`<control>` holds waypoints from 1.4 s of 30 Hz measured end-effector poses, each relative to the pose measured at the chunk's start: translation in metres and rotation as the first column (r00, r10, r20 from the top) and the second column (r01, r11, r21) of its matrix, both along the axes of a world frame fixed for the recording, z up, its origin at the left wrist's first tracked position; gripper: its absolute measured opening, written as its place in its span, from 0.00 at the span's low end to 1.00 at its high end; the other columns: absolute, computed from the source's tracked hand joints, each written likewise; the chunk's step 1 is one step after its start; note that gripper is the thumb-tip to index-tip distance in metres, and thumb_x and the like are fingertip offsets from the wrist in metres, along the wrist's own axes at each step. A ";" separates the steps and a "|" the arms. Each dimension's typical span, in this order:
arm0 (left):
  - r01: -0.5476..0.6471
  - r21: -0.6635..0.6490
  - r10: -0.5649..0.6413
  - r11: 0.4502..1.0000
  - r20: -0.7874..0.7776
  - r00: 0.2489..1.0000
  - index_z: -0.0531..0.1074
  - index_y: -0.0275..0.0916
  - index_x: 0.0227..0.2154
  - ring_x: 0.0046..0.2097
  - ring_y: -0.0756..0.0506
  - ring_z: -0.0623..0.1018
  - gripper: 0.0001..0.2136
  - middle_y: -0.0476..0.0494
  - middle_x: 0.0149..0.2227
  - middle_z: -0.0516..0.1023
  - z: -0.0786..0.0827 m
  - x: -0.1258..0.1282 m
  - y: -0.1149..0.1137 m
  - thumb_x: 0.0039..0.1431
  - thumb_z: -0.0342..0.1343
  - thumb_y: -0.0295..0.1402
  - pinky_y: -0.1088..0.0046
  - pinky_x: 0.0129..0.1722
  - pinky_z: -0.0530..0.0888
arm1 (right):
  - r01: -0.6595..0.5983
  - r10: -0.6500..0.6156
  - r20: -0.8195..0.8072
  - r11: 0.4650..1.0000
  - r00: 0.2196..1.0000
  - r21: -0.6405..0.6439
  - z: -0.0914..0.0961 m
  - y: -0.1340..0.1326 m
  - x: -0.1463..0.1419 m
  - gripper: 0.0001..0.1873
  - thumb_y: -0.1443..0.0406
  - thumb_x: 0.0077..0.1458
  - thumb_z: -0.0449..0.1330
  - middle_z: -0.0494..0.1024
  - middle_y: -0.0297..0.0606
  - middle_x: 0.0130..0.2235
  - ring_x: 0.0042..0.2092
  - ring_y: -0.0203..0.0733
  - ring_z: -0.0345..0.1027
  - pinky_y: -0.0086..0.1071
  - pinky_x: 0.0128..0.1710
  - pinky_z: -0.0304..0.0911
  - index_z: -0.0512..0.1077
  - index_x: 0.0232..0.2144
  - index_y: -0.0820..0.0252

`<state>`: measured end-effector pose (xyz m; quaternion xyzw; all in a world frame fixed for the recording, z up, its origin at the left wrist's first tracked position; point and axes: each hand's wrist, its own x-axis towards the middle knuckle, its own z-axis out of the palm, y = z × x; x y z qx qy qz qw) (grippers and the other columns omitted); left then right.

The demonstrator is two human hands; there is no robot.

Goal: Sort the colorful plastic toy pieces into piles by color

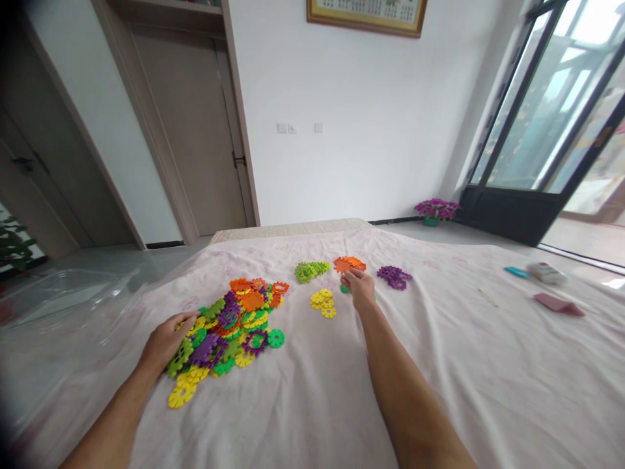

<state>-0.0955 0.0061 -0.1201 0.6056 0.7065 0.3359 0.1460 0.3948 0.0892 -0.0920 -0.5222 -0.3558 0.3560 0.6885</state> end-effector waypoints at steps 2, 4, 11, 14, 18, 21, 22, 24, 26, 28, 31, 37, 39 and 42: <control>0.001 0.002 -0.001 1.000 0.002 1.000 0.77 0.46 0.45 0.52 0.43 0.77 0.20 0.48 0.49 0.80 0.000 0.000 0.000 0.59 0.47 0.48 0.71 0.50 0.71 | 0.056 -0.056 -0.032 0.998 0.998 0.008 -0.001 0.005 0.004 0.16 0.62 0.37 0.69 0.73 0.31 0.25 0.29 0.36 0.72 0.28 0.27 0.73 0.69 0.28 0.60; 0.004 0.006 -0.004 1.000 0.004 1.000 0.76 0.46 0.46 0.52 0.43 0.77 0.20 0.48 0.49 0.80 -0.001 -0.001 0.001 0.59 0.47 0.48 0.72 0.50 0.71 | 0.074 -0.073 -0.045 0.997 0.996 0.007 -0.002 0.007 0.002 0.15 0.64 0.36 0.68 0.74 0.32 0.27 0.31 0.37 0.73 0.27 0.28 0.73 0.69 0.29 0.60; -0.001 0.022 0.001 1.000 -0.002 1.000 0.77 0.46 0.45 0.51 0.43 0.77 0.20 0.48 0.49 0.80 -0.002 -0.002 0.002 0.58 0.48 0.48 0.73 0.48 0.71 | -0.100 0.089 0.223 0.994 0.971 0.039 -0.005 -0.007 -0.043 0.13 0.64 0.44 0.63 0.78 0.36 0.32 0.31 0.38 0.74 0.29 0.31 0.71 0.74 0.36 0.61; -0.004 0.029 0.004 1.000 0.004 1.000 0.78 0.45 0.44 0.50 0.43 0.78 0.20 0.48 0.48 0.81 0.000 -0.001 0.001 0.57 0.48 0.48 0.72 0.48 0.71 | -0.316 0.252 0.516 0.948 0.819 0.039 0.002 -0.025 -0.078 0.10 0.63 0.48 0.61 0.78 0.35 0.30 0.30 0.37 0.73 0.29 0.30 0.68 0.76 0.35 0.60; -0.005 0.033 0.005 0.999 0.001 1.000 0.78 0.45 0.43 0.50 0.43 0.77 0.19 0.48 0.48 0.80 0.001 0.001 0.000 0.57 0.48 0.47 0.72 0.49 0.71 | -0.577 0.424 0.761 0.813 0.491 -0.081 0.013 -0.053 -0.117 0.08 0.64 0.51 0.61 0.79 0.35 0.32 0.32 0.36 0.71 0.27 0.32 0.64 0.78 0.33 0.58; 0.002 0.029 -0.002 1.000 0.004 1.000 0.77 0.45 0.44 0.51 0.43 0.77 0.19 0.47 0.49 0.80 0.002 0.002 -0.001 0.58 0.47 0.47 0.72 0.49 0.71 | -0.654 0.529 0.798 0.717 0.288 -0.240 0.016 -0.067 -0.128 0.12 0.59 0.47 0.66 0.79 0.34 0.35 0.33 0.36 0.71 0.25 0.30 0.61 0.79 0.36 0.56; 0.002 0.029 -0.002 1.000 0.006 1.000 0.77 0.45 0.44 0.51 0.43 0.77 0.19 0.47 0.49 0.80 0.002 0.002 -0.001 0.58 0.47 0.47 0.72 0.49 0.70 | -0.663 0.561 0.796 0.688 0.227 -0.296 0.016 -0.070 -0.128 0.15 0.58 0.44 0.68 0.79 0.33 0.35 0.33 0.36 0.71 0.25 0.30 0.60 0.79 0.37 0.55; -0.001 0.026 0.000 1.000 0.007 1.000 0.77 0.45 0.44 0.51 0.43 0.77 0.19 0.47 0.49 0.80 0.002 0.003 -0.001 0.58 0.47 0.47 0.71 0.50 0.70 | -0.657 0.598 0.787 0.656 0.151 -0.372 0.013 -0.071 -0.127 0.19 0.57 0.40 0.71 0.79 0.31 0.34 0.32 0.35 0.70 0.24 0.28 0.58 0.79 0.37 0.54; -0.003 0.019 0.003 1.000 0.004 1.000 0.77 0.45 0.44 0.51 0.43 0.77 0.19 0.47 0.49 0.80 0.002 0.003 -0.001 0.58 0.48 0.47 0.71 0.50 0.70 | -0.637 0.610 0.779 0.660 0.145 -0.399 0.010 -0.070 -0.124 0.19 0.58 0.37 0.72 0.78 0.30 0.32 0.30 0.34 0.68 0.23 0.26 0.56 0.78 0.35 0.55; -0.003 0.018 0.003 1.000 -0.001 1.000 0.77 0.45 0.44 0.51 0.43 0.77 0.19 0.48 0.49 0.80 0.002 0.002 0.000 0.58 0.48 0.47 0.71 0.50 0.70 | -0.634 0.638 0.748 0.659 0.186 -0.404 0.007 -0.068 -0.122 0.15 0.59 0.38 0.71 0.77 0.29 0.29 0.29 0.33 0.67 0.23 0.25 0.55 0.78 0.32 0.57; 0.001 0.011 -0.001 1.000 -0.001 1.000 0.77 0.46 0.44 0.51 0.43 0.77 0.19 0.48 0.49 0.80 0.000 0.000 0.001 0.58 0.48 0.47 0.72 0.49 0.71 | -0.652 0.670 0.673 0.666 0.312 -0.362 0.006 -0.060 -0.117 0.08 0.61 0.45 0.66 0.76 0.29 0.26 0.27 0.33 0.66 0.23 0.24 0.55 0.76 0.29 0.58; 0.008 0.013 -0.008 1.000 -0.007 1.000 0.76 0.47 0.44 0.52 0.43 0.77 0.19 0.49 0.50 0.80 -0.002 -0.002 0.001 0.59 0.47 0.48 0.72 0.49 0.70 | -0.314 0.274 0.753 0.945 0.599 -0.095 0.013 -0.037 -0.078 0.09 0.62 0.53 0.57 0.77 0.32 0.27 0.28 0.36 0.68 0.26 0.28 0.58 0.76 0.28 0.58; 0.002 0.011 -0.002 1.000 -0.009 1.000 0.77 0.47 0.44 0.52 0.43 0.77 0.19 0.49 0.49 0.80 -0.002 -0.002 0.001 0.59 0.47 0.48 0.72 0.49 0.71 | -0.145 0.111 0.786 0.989 0.609 -0.027 0.014 -0.029 -0.057 0.10 0.62 0.54 0.56 0.77 0.33 0.28 0.30 0.38 0.69 0.27 0.29 0.57 0.76 0.28 0.57; 0.001 0.011 -0.001 1.000 0.000 1.000 0.77 0.46 0.44 0.51 0.43 0.77 0.19 0.48 0.49 0.80 -0.001 -0.001 0.001 0.59 0.47 0.48 0.72 0.48 0.71 | 0.068 -0.022 0.809 0.997 0.588 -0.023 0.012 -0.023 -0.026 0.10 0.62 0.55 0.56 0.77 0.34 0.28 0.32 0.40 0.69 0.28 0.31 0.56 0.76 0.28 0.56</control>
